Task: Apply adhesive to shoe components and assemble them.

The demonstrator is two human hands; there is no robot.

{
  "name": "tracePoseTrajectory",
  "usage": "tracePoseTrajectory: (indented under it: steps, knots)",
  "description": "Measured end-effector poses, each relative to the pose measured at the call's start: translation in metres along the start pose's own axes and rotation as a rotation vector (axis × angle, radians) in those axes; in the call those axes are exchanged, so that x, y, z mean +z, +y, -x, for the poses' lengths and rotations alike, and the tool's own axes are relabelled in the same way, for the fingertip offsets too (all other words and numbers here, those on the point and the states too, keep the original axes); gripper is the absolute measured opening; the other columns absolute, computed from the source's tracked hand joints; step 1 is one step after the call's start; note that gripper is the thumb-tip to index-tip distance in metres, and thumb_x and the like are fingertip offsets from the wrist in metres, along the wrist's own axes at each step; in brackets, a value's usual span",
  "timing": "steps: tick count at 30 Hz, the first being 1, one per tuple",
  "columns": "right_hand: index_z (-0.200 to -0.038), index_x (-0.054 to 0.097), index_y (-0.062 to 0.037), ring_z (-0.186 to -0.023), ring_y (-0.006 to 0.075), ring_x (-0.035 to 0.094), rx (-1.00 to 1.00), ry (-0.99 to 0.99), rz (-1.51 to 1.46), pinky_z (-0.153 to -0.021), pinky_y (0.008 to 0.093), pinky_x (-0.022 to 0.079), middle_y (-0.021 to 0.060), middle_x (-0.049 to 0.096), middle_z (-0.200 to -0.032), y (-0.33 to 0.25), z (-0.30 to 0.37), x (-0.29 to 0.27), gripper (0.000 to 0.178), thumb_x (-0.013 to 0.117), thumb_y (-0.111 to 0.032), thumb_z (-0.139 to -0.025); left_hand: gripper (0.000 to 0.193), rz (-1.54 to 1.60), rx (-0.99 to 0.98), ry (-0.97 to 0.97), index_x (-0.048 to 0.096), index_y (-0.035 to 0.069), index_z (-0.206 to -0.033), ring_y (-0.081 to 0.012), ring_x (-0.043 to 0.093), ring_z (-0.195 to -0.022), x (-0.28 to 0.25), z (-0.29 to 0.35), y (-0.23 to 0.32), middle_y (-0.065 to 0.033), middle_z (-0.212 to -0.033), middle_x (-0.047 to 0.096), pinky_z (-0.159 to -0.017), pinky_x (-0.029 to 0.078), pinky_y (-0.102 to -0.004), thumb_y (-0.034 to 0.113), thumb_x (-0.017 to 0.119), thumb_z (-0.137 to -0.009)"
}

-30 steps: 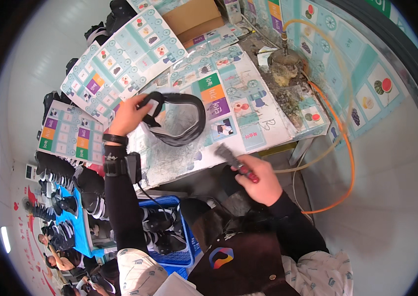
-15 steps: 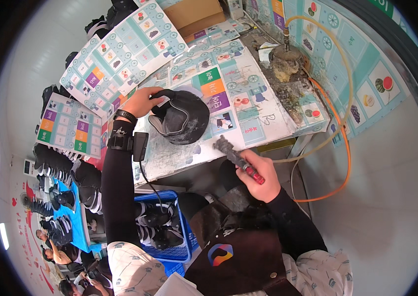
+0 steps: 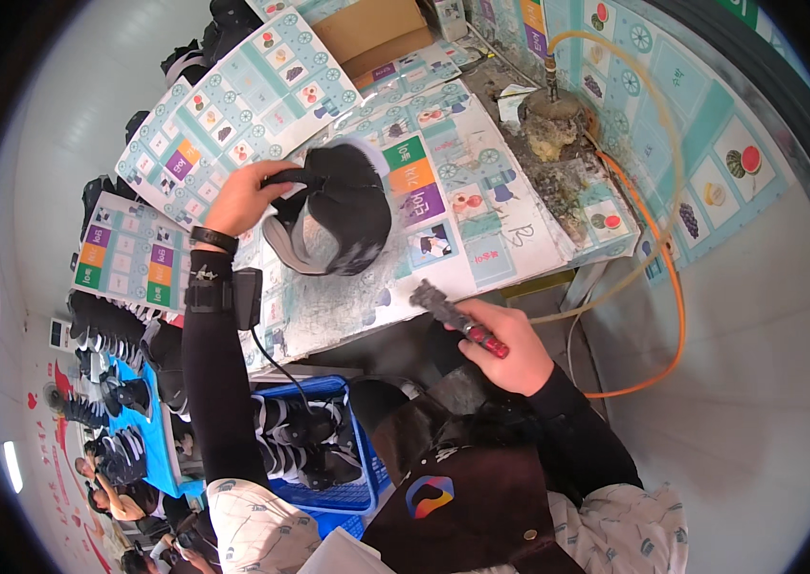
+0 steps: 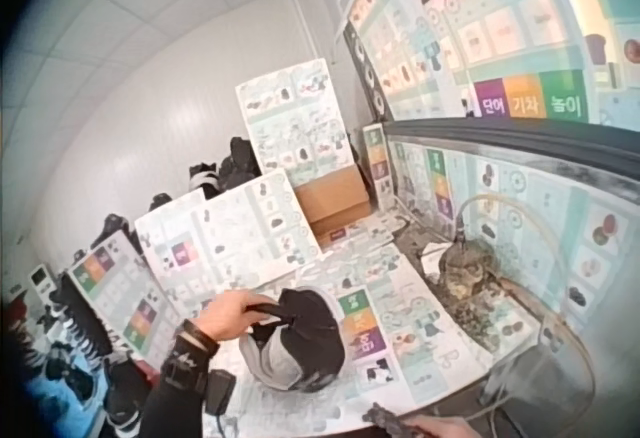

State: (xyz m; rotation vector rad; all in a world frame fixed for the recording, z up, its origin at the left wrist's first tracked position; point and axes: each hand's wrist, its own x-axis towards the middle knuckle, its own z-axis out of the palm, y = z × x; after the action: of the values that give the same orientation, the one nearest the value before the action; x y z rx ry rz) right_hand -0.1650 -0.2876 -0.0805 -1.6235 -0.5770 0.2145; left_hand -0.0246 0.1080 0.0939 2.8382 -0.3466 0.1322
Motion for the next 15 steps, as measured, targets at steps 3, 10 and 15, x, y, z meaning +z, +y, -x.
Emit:
tracePoseTrajectory:
  steps: [3,10,15]
  knots:
    - [-0.116,0.066,0.0005,-0.094,0.0319,0.076,0.004,0.106,-0.084,-0.088,0.0335,0.056,0.0124,0.078,-0.101,-0.007,0.002,-0.006,0.033,0.068,0.004,-0.083,0.029,-0.017,0.103,-0.094,0.077,0.008,-0.12,-0.0339,0.074,-0.097,-0.006,-0.008,0.004,-0.0148,-0.109,0.078,-0.089,0.055,-0.0391,0.015,0.073,-0.092]
    - [-0.101,0.065,-0.0005,-0.075,0.0355,0.068,-0.083,-0.045,-0.05,-0.072,0.0373,0.052,0.016,0.068,-0.082,-0.015,-0.007,-0.002,0.02,0.072,-0.004,-0.083,0.031,0.06,0.089,-0.287,0.078,0.012,-0.12,-0.034,0.071,-0.102,0.039,-0.012,0.0,-0.0142,-0.109,0.077,-0.094,0.054,-0.041,0.014,0.078,-0.089]
    - [-0.097,0.065,0.0011,-0.072,0.0208,0.061,-0.05,0.024,-0.073,-0.071,0.0322,0.049,0.0105,0.065,-0.079,-0.014,-0.018,0.003,0.016,0.07,-0.003,-0.082,0.029,0.117,-0.021,-0.283,0.078,0.011,-0.12,-0.0317,0.073,-0.1,0.038,-0.006,-0.004,-0.0131,-0.11,0.078,-0.092,0.055,-0.0397,0.017,0.078,-0.091]
